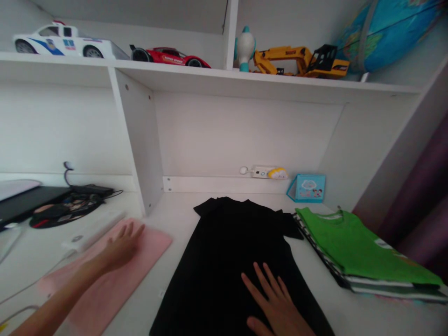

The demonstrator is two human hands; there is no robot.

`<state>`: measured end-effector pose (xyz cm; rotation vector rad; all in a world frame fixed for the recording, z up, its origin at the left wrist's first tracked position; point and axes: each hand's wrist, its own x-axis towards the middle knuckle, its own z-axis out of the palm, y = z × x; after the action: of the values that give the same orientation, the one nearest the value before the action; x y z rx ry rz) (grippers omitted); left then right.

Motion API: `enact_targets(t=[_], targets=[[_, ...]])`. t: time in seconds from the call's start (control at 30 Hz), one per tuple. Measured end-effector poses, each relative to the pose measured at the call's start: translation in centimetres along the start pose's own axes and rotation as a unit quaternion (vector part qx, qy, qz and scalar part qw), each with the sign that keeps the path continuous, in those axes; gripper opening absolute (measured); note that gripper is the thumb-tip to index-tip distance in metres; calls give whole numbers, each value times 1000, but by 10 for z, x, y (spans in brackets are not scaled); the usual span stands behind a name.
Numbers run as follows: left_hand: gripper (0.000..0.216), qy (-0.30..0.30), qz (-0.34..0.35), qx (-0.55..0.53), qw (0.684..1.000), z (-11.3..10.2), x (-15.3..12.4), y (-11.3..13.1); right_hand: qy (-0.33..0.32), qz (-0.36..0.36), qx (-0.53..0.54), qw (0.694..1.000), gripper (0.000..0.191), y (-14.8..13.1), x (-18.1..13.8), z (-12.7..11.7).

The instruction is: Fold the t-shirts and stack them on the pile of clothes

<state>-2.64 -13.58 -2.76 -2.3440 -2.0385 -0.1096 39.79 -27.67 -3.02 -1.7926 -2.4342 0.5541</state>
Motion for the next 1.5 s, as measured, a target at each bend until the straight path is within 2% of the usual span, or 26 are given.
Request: enact_targets(t=[0.07,0.13,0.2,0.27,0.33,0.4,0.5,0.6,0.67,0.73,0.8,0.87,0.97,1.03,1.17,1.27,1.33,1.4,1.47,1.5], targets=[[54,-14,44,2,999,-13,5,42,5,-11,8,1000,65,1,0,-1],[51,-18,139,-52,989,-24,11,98,6,-18,12,1000,64,1,-1,-1],[49,-4,239,-95,966,-29,22,154,10,-30,7,999,63,1,-2,-1],[49,-15,313,-127,941,-24,37,201,15,-52,-3,999,63,2,-3,0],[53,-49,345,-143,926,-13,55,231,5,-66,-16,998,63,5,-4,2],[61,-95,310,-143,935,0,72,243,-14,-62,-28,998,61,11,-5,5],[71,-113,180,-123,969,15,93,234,-40,-32,-36,998,57,20,-11,5],[66,-77,61,-80,992,17,105,206,-75,-2,-31,997,53,23,-19,-9],[60,-53,18,-45,997,15,108,189,-98,-11,-10,995,54,23,-20,-27],[55,-11,16,-16,1000,14,110,180,-55,-28,18,998,53,23,-8,-47],[56,27,54,-10,998,15,111,179,30,-15,18,999,48,28,19,-62],[61,8,113,-33,993,20,112,182,94,36,-13,995,48,39,60,-69],[69,-46,150,-66,985,34,118,187,104,120,-31,987,58,63,122,-63],[72,-36,132,-69,988,42,125,186,102,153,-30,983,61,78,152,-55],[71,-5,109,-82,991,46,144,181,109,172,-34,978,56,88,173,-57],[63,-17,110,-122,986,37,159,170,119,159,-37,979,57,68,160,-71],[55,-5,80,-137,987,31,169,157,132,118,-40,983,54,37,137,-76],[50,12,38,-138,990,27,176,142,124,36,-34,991,44,-5,109,-67],[50,16,9,-141,990,27,181,129,69,-84,-6,994,38,-52,84,-42],[52,14,2,-146,989,28,182,124,33,-152,21,988,42,-75,75,-25]])
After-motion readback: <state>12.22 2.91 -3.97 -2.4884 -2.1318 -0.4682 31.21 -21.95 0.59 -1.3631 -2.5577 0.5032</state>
